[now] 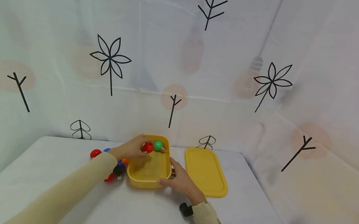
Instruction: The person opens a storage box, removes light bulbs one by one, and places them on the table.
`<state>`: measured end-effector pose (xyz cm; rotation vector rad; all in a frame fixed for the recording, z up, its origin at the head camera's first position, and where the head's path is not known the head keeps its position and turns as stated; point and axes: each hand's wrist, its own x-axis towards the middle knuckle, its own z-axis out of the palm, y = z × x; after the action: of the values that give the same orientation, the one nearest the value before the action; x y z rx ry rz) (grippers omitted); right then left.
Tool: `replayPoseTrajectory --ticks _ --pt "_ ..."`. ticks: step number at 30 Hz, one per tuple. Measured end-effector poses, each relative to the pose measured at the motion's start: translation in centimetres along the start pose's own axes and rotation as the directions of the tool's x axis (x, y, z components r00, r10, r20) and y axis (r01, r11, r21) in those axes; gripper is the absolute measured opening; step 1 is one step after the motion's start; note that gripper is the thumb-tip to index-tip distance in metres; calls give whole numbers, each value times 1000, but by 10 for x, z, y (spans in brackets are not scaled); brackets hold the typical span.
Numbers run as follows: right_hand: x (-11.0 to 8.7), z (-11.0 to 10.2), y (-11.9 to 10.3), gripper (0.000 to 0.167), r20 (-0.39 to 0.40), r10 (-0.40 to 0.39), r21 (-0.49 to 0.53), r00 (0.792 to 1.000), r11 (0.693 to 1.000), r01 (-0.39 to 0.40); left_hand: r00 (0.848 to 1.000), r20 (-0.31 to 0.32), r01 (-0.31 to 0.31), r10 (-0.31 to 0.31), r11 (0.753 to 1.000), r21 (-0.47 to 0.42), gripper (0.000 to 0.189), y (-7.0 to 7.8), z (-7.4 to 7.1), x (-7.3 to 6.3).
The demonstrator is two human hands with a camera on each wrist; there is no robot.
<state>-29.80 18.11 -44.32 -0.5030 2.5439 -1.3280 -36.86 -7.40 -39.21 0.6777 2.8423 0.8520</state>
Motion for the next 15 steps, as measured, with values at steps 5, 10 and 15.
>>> replayPoseTrajectory --ticks 5,10,15 --pt "0 0 -1 102 -7 15 12 1000 1000 -15 995 -82 -62 62 998 10 53 2 -15 -12" --pt "0 2 0 105 -17 47 6 999 999 -47 988 -138 -77 76 997 -2 55 1 -22 -29" --pt "-1 1 -1 105 -14 35 13 999 999 -35 987 -159 -10 -3 996 -83 55 0 -25 -51"
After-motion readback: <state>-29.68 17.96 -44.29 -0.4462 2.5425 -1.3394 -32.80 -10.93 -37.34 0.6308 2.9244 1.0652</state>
